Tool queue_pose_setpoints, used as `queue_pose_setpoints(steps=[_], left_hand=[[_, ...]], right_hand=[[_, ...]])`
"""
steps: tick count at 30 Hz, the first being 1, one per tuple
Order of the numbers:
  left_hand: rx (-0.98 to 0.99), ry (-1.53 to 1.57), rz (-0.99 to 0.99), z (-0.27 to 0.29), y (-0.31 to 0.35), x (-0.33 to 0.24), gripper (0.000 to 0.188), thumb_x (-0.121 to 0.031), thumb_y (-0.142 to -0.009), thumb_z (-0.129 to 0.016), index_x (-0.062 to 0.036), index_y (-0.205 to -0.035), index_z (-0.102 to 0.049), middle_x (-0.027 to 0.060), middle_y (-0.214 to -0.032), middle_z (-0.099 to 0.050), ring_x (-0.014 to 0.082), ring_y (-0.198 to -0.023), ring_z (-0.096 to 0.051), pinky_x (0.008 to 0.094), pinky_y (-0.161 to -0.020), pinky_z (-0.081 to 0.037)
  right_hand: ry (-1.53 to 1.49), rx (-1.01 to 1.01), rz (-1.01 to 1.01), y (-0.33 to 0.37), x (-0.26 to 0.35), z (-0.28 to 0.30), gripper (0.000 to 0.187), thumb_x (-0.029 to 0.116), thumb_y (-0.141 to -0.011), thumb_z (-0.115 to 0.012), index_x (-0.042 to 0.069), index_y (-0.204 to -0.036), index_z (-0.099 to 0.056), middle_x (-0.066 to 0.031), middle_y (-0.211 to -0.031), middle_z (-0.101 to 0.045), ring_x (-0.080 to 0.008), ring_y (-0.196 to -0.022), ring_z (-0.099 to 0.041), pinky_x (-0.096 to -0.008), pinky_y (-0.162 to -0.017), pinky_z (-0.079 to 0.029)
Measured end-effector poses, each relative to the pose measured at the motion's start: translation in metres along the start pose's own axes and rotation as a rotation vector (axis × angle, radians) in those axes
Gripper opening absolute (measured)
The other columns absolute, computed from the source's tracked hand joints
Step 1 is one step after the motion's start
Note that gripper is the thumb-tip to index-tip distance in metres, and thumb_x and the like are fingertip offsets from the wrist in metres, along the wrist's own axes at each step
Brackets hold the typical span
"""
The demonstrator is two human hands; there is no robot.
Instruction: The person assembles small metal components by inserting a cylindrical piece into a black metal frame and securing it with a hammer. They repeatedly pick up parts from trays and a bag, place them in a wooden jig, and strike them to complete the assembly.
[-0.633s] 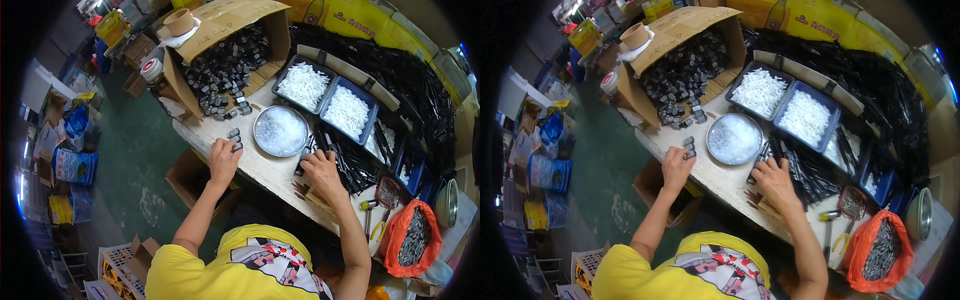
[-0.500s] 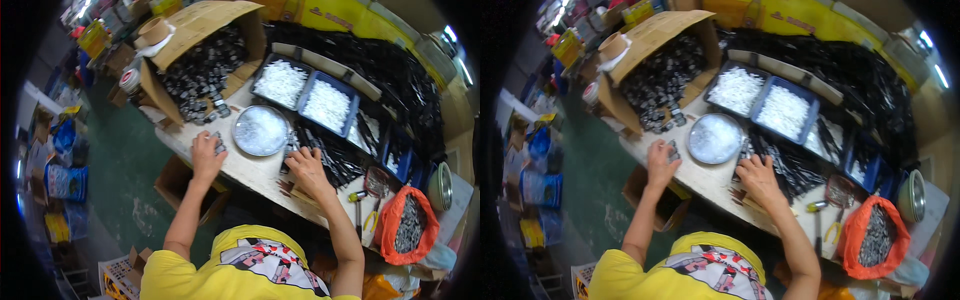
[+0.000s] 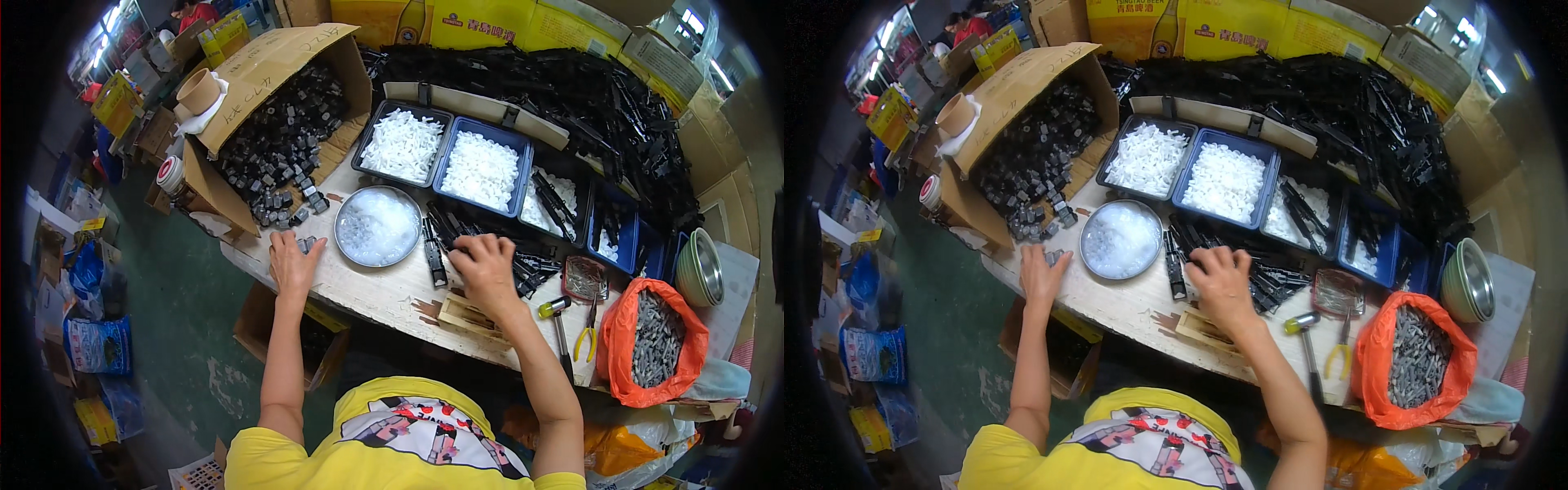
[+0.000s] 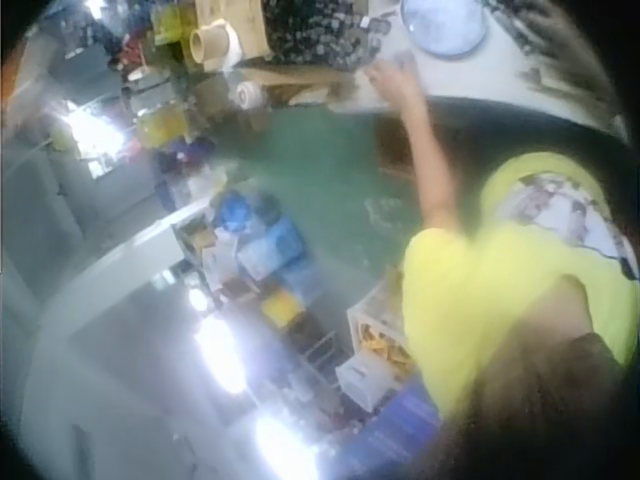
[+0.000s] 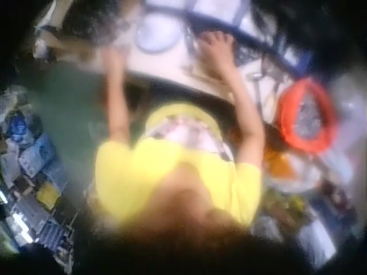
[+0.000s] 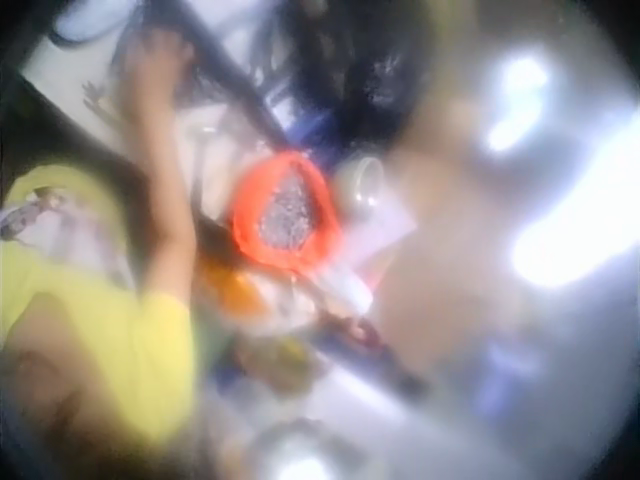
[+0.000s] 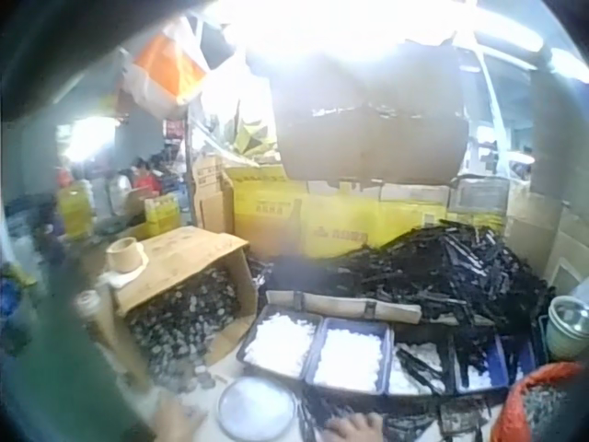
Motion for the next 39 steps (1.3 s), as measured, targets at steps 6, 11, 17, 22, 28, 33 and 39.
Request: queue_pose_setpoints(steps=[6,11,17,22,28,33,39], left_hand=[[0.129,-0.063,-0.104,0.016,-0.001,0.012,0.049,-0.037,-0.072,-0.068,-0.0007,-0.103,-0.056,0.0184,-0.095,-0.056,0.0368,-0.092,-0.055,0.0458,-0.076,-0.044],[0.125,-0.081,0.008,0.006,0.001,0.003,0.050,-0.034,-0.073,-0.068,-0.0008,-0.108,-0.056,0.0183,-0.080,-0.063,0.0370,-0.076,-0.059,0.0462,-0.070,-0.045],[0.225,0.421,-0.052,0.012,0.012,0.007,0.041,-0.013,-0.064,-0.073,0.0015,-0.099,-0.058,0.0134,-0.076,-0.058,0.0267,-0.068,-0.057,0.0349,-0.062,-0.046],[-0.002,0.482,-0.314,-0.002,0.025,0.011,0.024,-0.002,-0.061,-0.071,-0.0016,-0.082,-0.061,0.0072,-0.076,-0.052,0.0151,-0.060,-0.052,0.0264,-0.055,-0.044],[-0.077,0.424,-0.283,-0.010,0.035,0.013,0.023,0.000,-0.064,-0.068,0.0006,-0.085,-0.059,0.0120,-0.081,-0.052,0.0289,-0.078,-0.053,0.0378,-0.067,-0.044],[-0.058,0.313,-0.357,-0.008,0.037,-0.002,0.021,-0.001,-0.066,-0.066,0.0019,-0.086,-0.059,0.0131,-0.081,-0.050,0.0306,-0.078,-0.051,0.0391,-0.067,-0.043],[0.009,0.137,-0.406,-0.001,0.039,0.001,0.022,-0.003,-0.068,-0.064,0.0014,-0.090,-0.061,0.0123,-0.081,-0.050,0.0293,-0.078,-0.050,0.0389,-0.068,-0.043]], right_hand=[[0.105,-0.330,-0.311,0.013,-0.072,0.027,0.019,-0.001,-0.071,-0.059,0.010,-0.085,-0.060,-0.0029,-0.088,-0.058,-0.0227,-0.086,-0.051,-0.0364,-0.075,-0.032],[0.371,-0.228,-0.583,0.007,-0.117,0.041,0.014,0.009,-0.073,-0.061,0.010,-0.086,-0.062,-0.0042,-0.090,-0.059,-0.0235,-0.089,-0.051,-0.0409,-0.074,-0.034],[0.439,-0.026,-0.639,0.007,-0.145,0.035,0.016,0.014,-0.071,-0.061,0.008,-0.085,-0.064,-0.0099,-0.085,-0.061,-0.0262,-0.086,-0.054,-0.0481,-0.073,-0.038],[-0.505,-0.133,-0.754,0.028,-0.148,0.060,0.018,0.012,-0.077,-0.061,0.001,-0.092,-0.062,-0.0056,-0.079,-0.058,-0.0166,-0.068,-0.054,-0.0261,-0.063,-0.042],[-0.353,-0.104,-0.312,0.056,-0.031,0.066,0.018,0.001,-0.068,-0.064,0.006,-0.086,-0.063,-0.0057,-0.078,-0.056,-0.0207,-0.077,-0.049,-0.0323,-0.070,-0.035],[-0.025,-0.019,-0.171,0.103,0.022,0.037,0.024,0.003,-0.062,-0.063,0.011,-0.085,-0.062,-0.0010,-0.081,-0.055,-0.0229,-0.082,-0.047,-0.0406,-0.077,-0.030],[-0.015,0.108,-0.128,0.086,0.024,0.033,0.026,0.002,-0.061,-0.061,0.011,-0.086,-0.060,-0.0005,-0.081,-0.054,-0.0205,-0.081,-0.048,-0.0400,-0.074,-0.031]])
Point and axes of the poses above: each hand's wrist, its own y-axis away from the middle knuckle, its own z-axis out of the back of the hand, x = y × z, the point moved 1 cm from there along -y, towards the middle knuckle
